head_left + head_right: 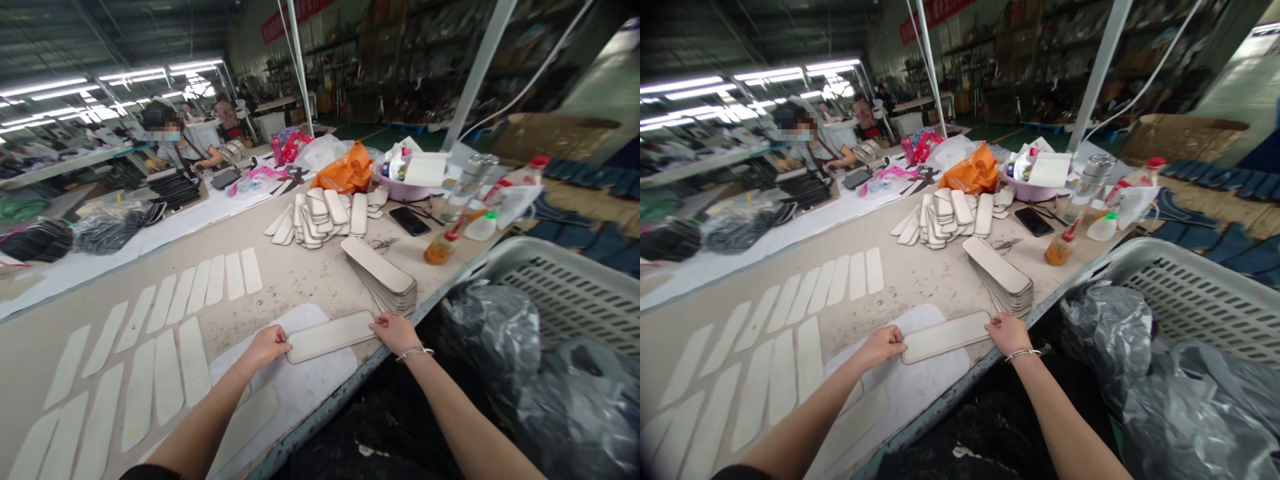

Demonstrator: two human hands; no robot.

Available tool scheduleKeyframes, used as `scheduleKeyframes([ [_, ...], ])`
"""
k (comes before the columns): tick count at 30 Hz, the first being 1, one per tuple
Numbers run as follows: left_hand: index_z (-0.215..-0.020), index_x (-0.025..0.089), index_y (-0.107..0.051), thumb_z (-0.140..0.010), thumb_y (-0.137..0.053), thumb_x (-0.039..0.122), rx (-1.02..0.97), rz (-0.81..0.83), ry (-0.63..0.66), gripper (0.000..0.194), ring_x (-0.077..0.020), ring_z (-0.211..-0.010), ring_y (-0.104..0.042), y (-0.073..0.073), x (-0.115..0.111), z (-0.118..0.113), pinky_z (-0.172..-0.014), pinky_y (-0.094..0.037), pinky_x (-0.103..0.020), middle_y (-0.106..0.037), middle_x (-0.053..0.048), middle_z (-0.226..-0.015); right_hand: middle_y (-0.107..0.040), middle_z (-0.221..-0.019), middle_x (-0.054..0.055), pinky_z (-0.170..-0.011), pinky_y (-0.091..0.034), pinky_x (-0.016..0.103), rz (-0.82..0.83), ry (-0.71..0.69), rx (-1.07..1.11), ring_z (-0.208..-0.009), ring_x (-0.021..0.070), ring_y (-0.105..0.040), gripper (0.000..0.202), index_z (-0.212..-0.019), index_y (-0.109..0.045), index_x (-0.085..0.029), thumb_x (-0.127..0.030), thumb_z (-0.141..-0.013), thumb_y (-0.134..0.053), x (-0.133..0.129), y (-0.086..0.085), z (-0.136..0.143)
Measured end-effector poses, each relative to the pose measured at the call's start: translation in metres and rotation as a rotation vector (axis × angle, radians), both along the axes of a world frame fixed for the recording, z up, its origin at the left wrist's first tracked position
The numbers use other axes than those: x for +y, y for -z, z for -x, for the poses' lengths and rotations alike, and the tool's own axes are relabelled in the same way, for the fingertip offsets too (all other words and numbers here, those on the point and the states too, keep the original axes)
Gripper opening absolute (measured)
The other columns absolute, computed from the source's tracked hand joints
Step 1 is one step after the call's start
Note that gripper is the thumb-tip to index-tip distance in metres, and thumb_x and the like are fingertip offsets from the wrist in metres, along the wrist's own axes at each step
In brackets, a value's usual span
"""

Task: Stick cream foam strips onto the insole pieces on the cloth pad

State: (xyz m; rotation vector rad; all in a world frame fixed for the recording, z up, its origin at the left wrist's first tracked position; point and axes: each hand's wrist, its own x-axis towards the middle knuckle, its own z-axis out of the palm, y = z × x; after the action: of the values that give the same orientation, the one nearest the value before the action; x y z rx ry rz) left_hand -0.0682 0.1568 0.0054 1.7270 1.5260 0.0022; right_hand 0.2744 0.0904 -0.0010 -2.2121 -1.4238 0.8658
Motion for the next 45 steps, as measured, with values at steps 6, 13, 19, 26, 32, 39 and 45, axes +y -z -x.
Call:
scheduleKeyframes([
  [6,-0.070,0.020,-0.049,-0.069,-0.063,0.022,-0.003,0.013,0.015,0.015,-0.0113,-0.046,-0.056,0.006,0.004,0.003,-0.049,-0.039,-0.022,-0.055,0.008,-0.051,-0.069,-0.071,0.002,-0.068,-0.042,0.025,-0.007,0.006,-0.023,-0.072,0.0176,-0.063,0.010,-0.072,-0.064,-0.019,-0.029,-0.074,-0.062,0.002,0.003,0.001],
  [13,-0.070,0.020,-0.048,-0.069,-0.063,0.022,-0.008,0.015,0.017,0.015,-0.0116,-0.045,-0.056,0.005,0.004,0.002,-0.048,-0.039,-0.022,-0.054,0.008,-0.049,-0.068,-0.069,0.002,-0.066,-0.041,0.026,0.005,-0.002,-0.060,-0.071,0.0182,-0.063,0.008,-0.070,-0.064,-0.019,-0.027,-0.072,-0.061,0.004,0.002,0.001],
  [19,-0.071,0.020,-0.049,-0.070,-0.063,0.023,-0.017,0.019,0.018,0.015,-0.0113,-0.046,-0.056,0.007,0.004,0.004,-0.050,-0.038,-0.022,-0.054,0.009,-0.049,-0.069,-0.072,0.003,-0.067,-0.041,0.027,0.006,-0.011,-0.088,-0.073,0.0188,-0.063,0.010,-0.071,-0.065,-0.020,-0.028,-0.073,-0.060,0.005,0.001,0.001],
  [26,-0.073,0.020,-0.049,-0.070,-0.064,0.022,-0.034,0.024,-0.003,0.016,-0.0101,-0.046,-0.055,0.011,0.005,0.006,-0.048,-0.038,-0.021,-0.053,0.009,-0.052,-0.069,-0.073,0.004,-0.069,-0.042,0.028,-0.017,-0.036,-0.111,-0.075,0.0203,-0.063,0.013,-0.072,-0.063,-0.020,-0.031,-0.076,-0.057,0.003,0.001,0.002],
  [32,-0.072,0.019,-0.048,-0.069,-0.064,0.019,-0.036,0.041,-0.025,0.016,-0.0091,-0.044,-0.053,0.008,0.004,0.003,-0.046,-0.038,-0.020,-0.051,0.009,-0.051,-0.068,-0.070,0.003,-0.067,-0.041,0.029,-0.035,-0.078,-0.134,-0.073,0.0208,-0.062,0.010,-0.072,-0.060,-0.020,-0.028,-0.077,-0.055,0.003,0.000,0.003],
  [39,-0.069,0.019,-0.048,-0.066,-0.064,0.017,-0.024,0.033,-0.030,0.017,-0.0093,-0.043,-0.053,0.004,0.004,-0.001,-0.043,-0.036,-0.020,-0.051,0.009,-0.049,-0.067,-0.071,0.005,-0.067,-0.042,0.028,-0.054,-0.105,-0.222,-0.072,0.0198,-0.063,0.012,-0.077,-0.061,-0.019,-0.025,-0.081,-0.051,-0.001,-0.001,0.007],
  [45,-0.068,0.020,-0.044,-0.068,-0.060,0.016,-0.047,0.020,-0.021,0.016,-0.0100,-0.040,-0.051,0.008,0.005,0.000,-0.042,-0.035,-0.021,-0.048,0.010,-0.046,-0.065,-0.098,0.017,-0.076,-0.046,0.035,-0.101,-0.121,-0.385,-0.090,0.0267,-0.062,0.029,-0.107,-0.062,-0.013,-0.028,-0.090,-0.044,-0.017,-0.028,0.032],
])
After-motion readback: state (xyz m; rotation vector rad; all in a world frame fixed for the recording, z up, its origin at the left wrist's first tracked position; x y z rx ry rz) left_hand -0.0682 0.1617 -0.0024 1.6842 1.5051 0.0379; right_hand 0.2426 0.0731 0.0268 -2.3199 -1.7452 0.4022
